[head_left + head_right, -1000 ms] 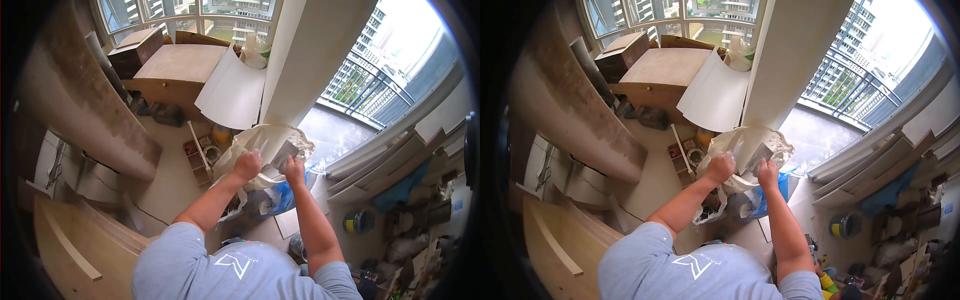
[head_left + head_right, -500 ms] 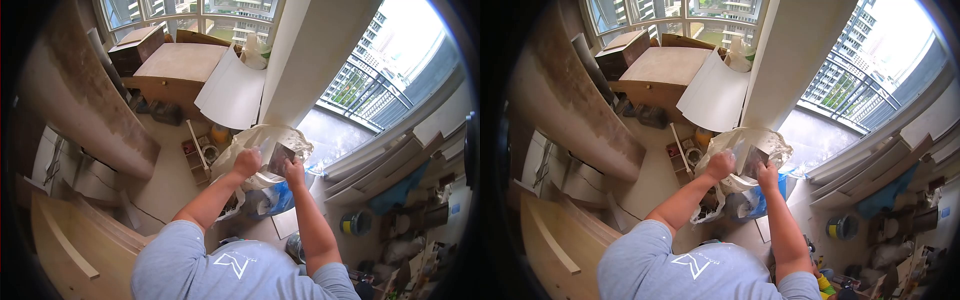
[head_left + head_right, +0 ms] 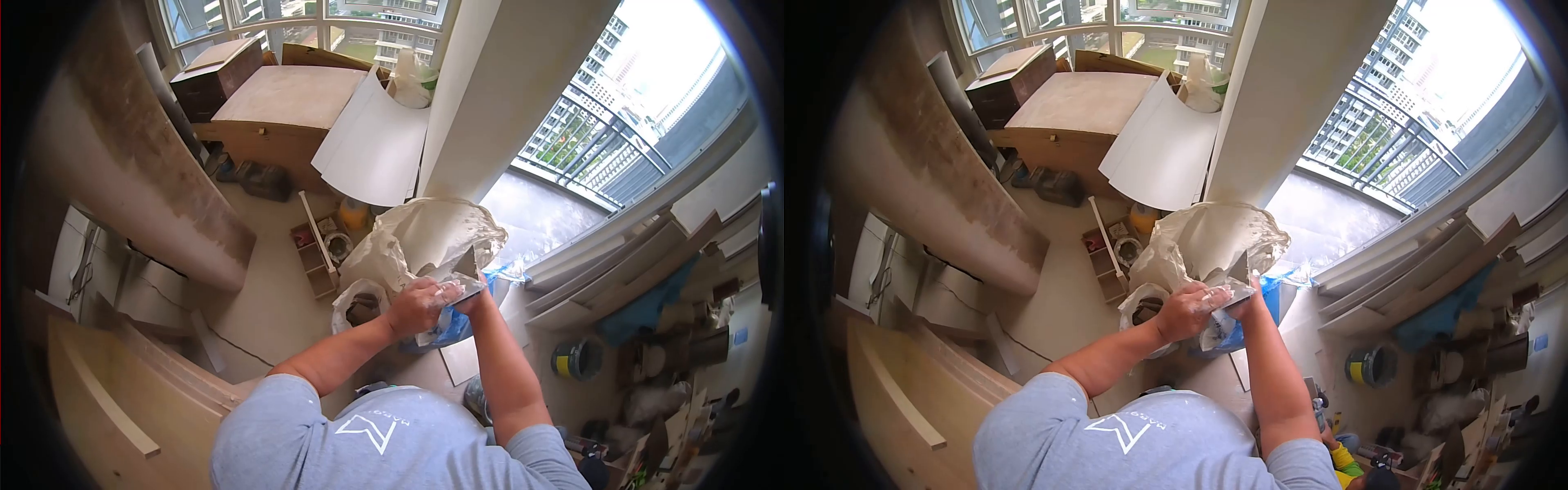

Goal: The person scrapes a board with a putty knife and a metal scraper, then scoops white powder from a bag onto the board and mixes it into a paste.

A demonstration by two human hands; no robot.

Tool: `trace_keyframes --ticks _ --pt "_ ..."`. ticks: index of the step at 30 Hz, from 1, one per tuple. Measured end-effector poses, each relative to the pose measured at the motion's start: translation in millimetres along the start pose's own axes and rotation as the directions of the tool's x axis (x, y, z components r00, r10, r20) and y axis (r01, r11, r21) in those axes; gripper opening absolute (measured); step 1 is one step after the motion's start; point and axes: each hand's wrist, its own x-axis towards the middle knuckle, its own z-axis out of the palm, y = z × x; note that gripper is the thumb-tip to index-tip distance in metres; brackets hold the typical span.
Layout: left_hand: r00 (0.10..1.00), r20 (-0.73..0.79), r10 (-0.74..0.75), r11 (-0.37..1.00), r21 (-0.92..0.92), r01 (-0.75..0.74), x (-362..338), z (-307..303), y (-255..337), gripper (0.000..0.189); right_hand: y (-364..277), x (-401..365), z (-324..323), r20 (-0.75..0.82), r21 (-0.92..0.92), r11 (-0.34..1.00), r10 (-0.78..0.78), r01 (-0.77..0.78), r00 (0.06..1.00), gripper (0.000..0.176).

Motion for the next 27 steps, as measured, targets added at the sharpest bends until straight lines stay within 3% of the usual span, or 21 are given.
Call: trace_keyframes --ticks 3,6,8,10,11,14,15,16,18,20,21,22,24,27 --pt "0.996 -0.026 -0.083 0.995 0.045 0.084 6.1 6.5 -12.3 0.05 13.1 3.2 3.4 0.018 -0.113 0.993 -0.032 0.034 0.999 0.027" --pt "0.988 -0.026 -0.149 0.979 0.138 0.152 9.3 14.4 -58.4 0.046 5.7 -13.3 12.4 0.124 0.036 0.956 0.285 -0.292 0.95 0.027" --pt "0.973 -0.055 -0.223 0.953 0.2 0.23 13.6 13.0 -82.3 0.044 8.2 -15.2 19.6 -0.065 -0.019 0.982 0.184 -0.186 0.981 0.026" --pt "0.891 -0.196 -0.409 0.896 0.101 0.433 17.6 13.1 -90.1 0.037 12.2 -10.2 18.2 -0.259 -0.126 0.991 0.002 -0.036 0.966 0.025" --pt "0.829 -0.253 -0.499 0.851 0.042 0.524 18.2 11.8 -93.7 0.034 -2.5 13.7 -37.7 -0.052 -0.156 0.986 0.045 -0.052 0.998 0.021" --pt "0.596 -0.244 -0.765 0.638 -0.422 0.645 14.1 10.4 -114.4 0.03 5.7 10.9 -45.8 -0.063 -0.185 0.983 -0.005 -0.007 0.998 0.025" --pt "0.498 -0.061 -0.865 0.427 -0.61 0.668 3.8 17.0 -133.8 0.032 5.9 9.7 -49.7 -0.101 -0.219 0.976 -0.015 -0.008 0.995 0.028" --pt "0.447 0.05 -0.893 0.285 -0.706 0.648 3.1 17.4 -137.3 0.03 8.9 -15.8 -10.0 -0.224 -0.227 0.973 -0.012 -0.04 0.975 0.029" --pt "0.374 0.273 -0.886 -0.014 -0.824 0.567 2.1 17.4 -136.5 0.025 16.7 -15.2 -9.8 -0.181 -0.214 0.976 0.001 -0.04 0.983 0.03" --pt "0.361 0.373 -0.855 -0.103 -0.804 0.586 -0.6 27.4 -128.8 0.029 26.9 -7.4 -10.8 -0.157 -0.149 0.983 0.08 -0.103 0.984 0.026" --pt "0.41 0.397 -0.821 -0.018 -0.736 0.676 -15.7 38.8 -139.1 0.032 28.3 -18.4 8.2 -0.24 -0.279 0.954 0.04 -0.109 0.97 0.023" --pt "0.319 0.551 -0.771 -0.078 -0.58 0.811 -6.2 24.1 -120.1 0.034 30.9 -12.9 9.5 -0.211 -0.258 0.962 0.036 -0.091 0.977 0.023" --pt "0.328 0.612 -0.72 -0.086 -0.547 0.833 -29.4 38.9 -133.4 0.036 34.6 -4.9 6.2 -0.158 -0.215 0.975 0.023 -0.057 0.987 0.022" --pt "0.315 0.61 -0.727 -0.017 -0.475 0.88 -40.1 27.1 -126.0 0.037 29.6 -19.5 26.9 -0.201 -0.209 0.978 -0.015 -0.028 0.98 0.022"
